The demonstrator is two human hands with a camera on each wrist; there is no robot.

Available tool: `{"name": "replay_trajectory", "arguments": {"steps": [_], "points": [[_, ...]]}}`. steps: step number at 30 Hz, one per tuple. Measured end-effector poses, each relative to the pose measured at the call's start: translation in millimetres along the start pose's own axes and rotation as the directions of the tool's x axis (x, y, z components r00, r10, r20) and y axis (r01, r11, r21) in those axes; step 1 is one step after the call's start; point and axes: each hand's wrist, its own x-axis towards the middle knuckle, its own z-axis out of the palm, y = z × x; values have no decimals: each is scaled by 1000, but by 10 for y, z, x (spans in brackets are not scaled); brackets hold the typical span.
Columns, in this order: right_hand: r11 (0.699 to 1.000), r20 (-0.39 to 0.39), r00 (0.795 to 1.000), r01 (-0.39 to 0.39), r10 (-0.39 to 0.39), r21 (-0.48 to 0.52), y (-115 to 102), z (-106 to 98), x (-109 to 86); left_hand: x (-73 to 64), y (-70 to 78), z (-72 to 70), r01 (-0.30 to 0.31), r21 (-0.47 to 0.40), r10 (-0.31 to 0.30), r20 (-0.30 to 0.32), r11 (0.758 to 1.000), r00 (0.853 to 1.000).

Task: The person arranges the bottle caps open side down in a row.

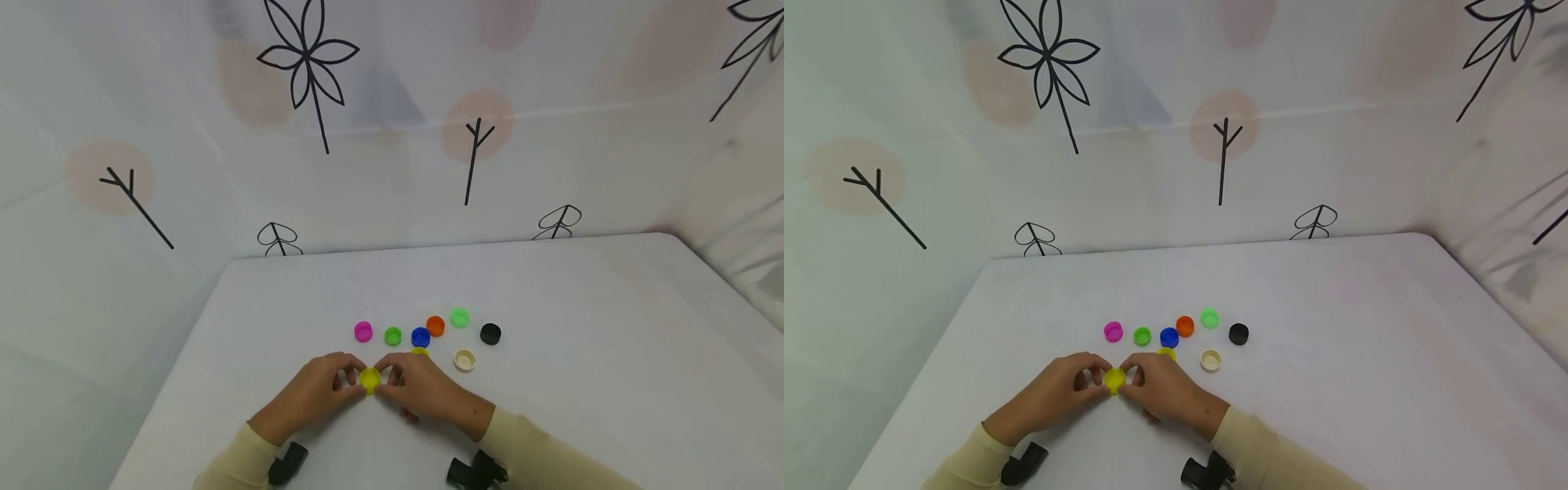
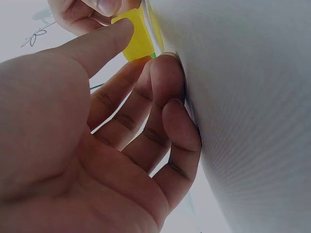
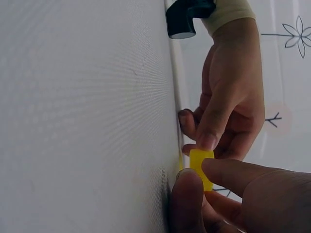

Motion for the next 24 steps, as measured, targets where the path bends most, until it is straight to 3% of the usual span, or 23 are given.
{"name": "replay_trajectory", "arguments": {"steps": [9, 17, 24], "points": [[1000, -32, 999, 16, -16, -11, -27, 3, -8, 2, -11, -10, -31, 15, 31, -4, 999, 1000], [997, -131, 989, 72, -67, 29, -84, -56, -46, 2, 60, -57, -97, -37, 94, -84, 995, 992], [993, -151, 982, 119, -115, 21, -91, -44, -21, -28, 50, -82, -113, -77, 104, -120, 991, 987]]}}
